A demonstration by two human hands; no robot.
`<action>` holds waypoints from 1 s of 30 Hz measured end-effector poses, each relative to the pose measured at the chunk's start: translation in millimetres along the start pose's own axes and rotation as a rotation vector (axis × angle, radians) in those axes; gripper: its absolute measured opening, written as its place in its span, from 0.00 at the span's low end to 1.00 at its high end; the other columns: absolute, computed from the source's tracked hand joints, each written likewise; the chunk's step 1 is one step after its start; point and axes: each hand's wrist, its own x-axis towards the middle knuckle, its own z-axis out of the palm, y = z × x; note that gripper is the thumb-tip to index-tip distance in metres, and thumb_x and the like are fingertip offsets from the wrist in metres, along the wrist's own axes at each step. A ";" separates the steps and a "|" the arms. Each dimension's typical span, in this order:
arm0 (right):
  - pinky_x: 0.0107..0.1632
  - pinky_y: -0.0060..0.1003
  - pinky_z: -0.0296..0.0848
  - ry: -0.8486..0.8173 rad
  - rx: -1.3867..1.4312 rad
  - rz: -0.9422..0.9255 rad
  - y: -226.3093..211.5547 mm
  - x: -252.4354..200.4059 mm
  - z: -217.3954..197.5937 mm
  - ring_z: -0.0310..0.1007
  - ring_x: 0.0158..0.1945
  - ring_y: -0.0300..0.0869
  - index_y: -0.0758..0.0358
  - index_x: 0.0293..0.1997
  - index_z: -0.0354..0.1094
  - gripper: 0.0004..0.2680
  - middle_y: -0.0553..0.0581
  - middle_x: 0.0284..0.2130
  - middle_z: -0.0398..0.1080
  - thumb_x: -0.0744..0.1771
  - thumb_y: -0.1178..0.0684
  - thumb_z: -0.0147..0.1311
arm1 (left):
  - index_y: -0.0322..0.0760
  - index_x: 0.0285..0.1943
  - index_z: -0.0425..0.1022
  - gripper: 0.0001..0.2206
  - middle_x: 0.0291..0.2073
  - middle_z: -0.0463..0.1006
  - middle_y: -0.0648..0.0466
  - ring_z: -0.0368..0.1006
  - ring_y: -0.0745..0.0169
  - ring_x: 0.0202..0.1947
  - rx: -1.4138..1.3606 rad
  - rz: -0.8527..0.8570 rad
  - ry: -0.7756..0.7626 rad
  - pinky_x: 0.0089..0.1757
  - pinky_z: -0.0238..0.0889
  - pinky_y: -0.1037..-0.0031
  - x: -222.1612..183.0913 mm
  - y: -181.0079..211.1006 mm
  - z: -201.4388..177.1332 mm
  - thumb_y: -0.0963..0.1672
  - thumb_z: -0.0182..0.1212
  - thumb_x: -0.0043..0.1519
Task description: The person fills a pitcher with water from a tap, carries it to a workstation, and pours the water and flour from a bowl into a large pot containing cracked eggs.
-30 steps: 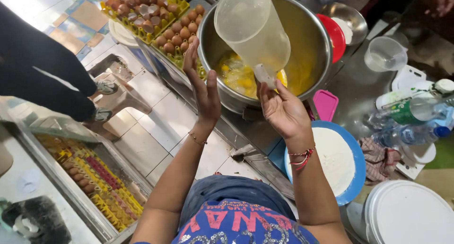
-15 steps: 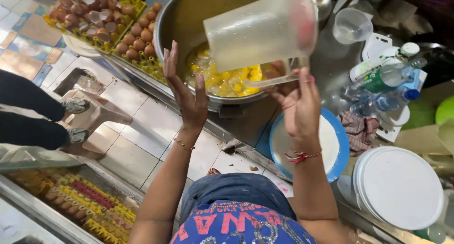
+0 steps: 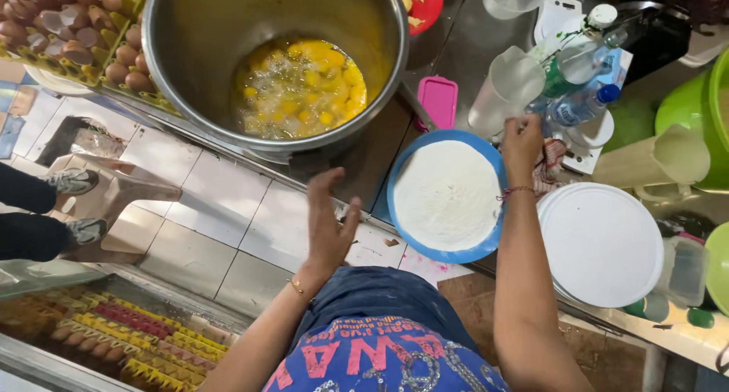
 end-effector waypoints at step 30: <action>0.59 0.45 0.69 -0.593 0.864 1.071 -50.1 -188.7 -186.2 0.67 0.59 0.49 0.62 0.66 0.62 0.25 0.58 0.59 0.69 0.60 0.69 0.42 | 0.38 0.51 0.67 0.17 0.35 0.76 0.47 0.71 0.58 0.31 -0.160 -0.803 -0.763 0.39 0.63 0.68 -0.5 35.4 51.8 0.46 0.47 0.54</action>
